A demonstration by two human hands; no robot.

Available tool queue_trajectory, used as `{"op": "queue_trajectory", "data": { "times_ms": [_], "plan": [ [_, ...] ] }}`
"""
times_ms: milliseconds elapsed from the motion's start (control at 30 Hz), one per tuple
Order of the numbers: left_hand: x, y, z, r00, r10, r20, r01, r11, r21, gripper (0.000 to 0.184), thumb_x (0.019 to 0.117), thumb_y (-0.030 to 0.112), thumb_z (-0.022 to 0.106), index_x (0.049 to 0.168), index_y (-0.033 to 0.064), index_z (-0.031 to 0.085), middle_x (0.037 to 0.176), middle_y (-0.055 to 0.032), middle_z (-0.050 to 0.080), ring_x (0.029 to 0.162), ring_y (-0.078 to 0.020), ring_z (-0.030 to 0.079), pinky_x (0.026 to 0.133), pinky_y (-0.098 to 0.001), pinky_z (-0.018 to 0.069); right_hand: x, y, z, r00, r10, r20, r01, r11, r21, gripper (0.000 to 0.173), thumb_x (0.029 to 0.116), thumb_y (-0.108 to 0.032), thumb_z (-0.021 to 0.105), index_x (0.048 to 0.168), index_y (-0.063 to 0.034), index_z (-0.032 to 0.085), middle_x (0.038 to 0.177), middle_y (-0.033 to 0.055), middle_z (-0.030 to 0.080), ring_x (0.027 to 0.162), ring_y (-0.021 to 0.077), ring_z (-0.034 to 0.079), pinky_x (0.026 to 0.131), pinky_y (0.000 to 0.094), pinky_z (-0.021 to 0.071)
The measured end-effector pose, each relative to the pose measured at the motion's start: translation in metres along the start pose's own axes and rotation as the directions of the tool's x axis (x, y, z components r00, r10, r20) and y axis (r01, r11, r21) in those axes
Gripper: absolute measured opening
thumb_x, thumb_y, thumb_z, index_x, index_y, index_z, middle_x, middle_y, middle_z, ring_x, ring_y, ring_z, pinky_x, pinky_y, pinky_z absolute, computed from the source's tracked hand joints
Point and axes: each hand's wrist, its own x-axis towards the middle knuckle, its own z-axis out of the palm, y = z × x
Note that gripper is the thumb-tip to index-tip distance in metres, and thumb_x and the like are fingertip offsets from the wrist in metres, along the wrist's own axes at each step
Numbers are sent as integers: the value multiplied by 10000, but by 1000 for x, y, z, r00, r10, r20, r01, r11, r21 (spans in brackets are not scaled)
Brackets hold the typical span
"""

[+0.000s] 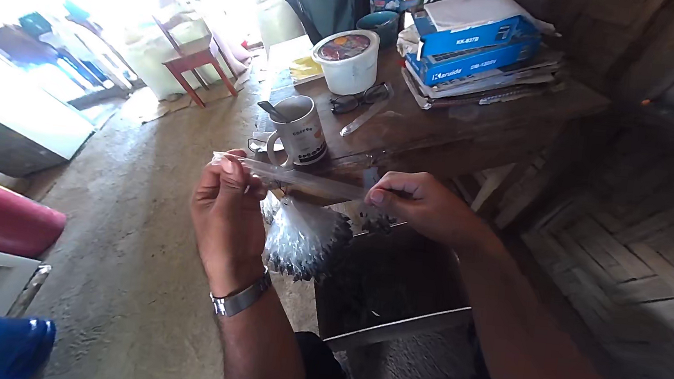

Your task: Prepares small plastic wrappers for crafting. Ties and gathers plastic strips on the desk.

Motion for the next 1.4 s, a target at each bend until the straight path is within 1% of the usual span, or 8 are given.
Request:
{"op": "queue_trajectory", "data": {
  "times_ms": [133,233,333,600,767,1233,1300,1400],
  "plan": [
    [-8,-16,14,928,-198,315,162,977,137,447,910,457,762,1239,160,699,1127,9,689,875,-90,658,733,-262,581,2,-5,11,994,23,-107,-13,995,94,220,1057,-220,581,1017,-86,751,917,9,693,732,99,624,615,247,539],
    [-21,-31,41,863,-279,420,201,954,221,365,922,247,781,1248,94,719,1008,-56,717,738,-110,632,642,-269,562,4,-6,21,989,20,-145,1,990,143,207,1050,-210,594,1007,-72,743,917,19,695,704,103,611,583,244,525],
    [-26,-42,56,883,-294,365,208,944,257,189,959,173,742,1113,72,785,952,-92,727,641,-126,589,555,-262,506,5,-6,25,989,25,-147,-4,990,142,208,1045,-213,610,982,-59,735,922,26,690,718,102,620,606,249,538],
    [-10,-27,30,966,-191,174,178,980,91,129,962,161,728,1021,65,791,865,-38,702,598,-61,533,547,-214,477,3,-6,16,997,26,-76,-19,995,94,228,1051,-246,600,993,-90,757,896,6,694,719,103,629,590,252,539],
    [-1,-15,11,992,-122,44,120,992,47,115,983,145,693,985,71,781,984,-32,732,652,-47,576,585,-199,498,0,-5,7,998,8,-65,-5,999,42,230,1052,-240,591,988,-95,757,876,-10,685,689,82,607,574,231,516],
    [4,1,-15,992,-37,-118,40,999,21,200,1033,226,627,887,129,724,813,37,657,581,-24,526,519,-161,450,-3,-7,-5,999,11,-43,-10,999,31,224,1041,-234,609,956,-93,761,889,-9,699,724,78,631,597,223,530],
    [4,2,-12,992,-37,-122,34,999,-26,265,1078,277,536,965,127,723,800,47,646,588,-25,544,536,-165,477,-3,-7,-6,999,7,-36,-6,999,34,225,1043,-229,604,957,-93,762,885,-9,693,719,74,624,593,218,523],
    [4,4,-8,993,-98,61,102,993,-66,547,1076,578,309,1233,194,665,925,85,677,745,-28,626,671,-189,533,-5,-6,-3,994,1,-110,6,998,62,228,1047,-200,580,965,-75,752,890,10,691,742,88,624,620,227,524]
  ]
}}
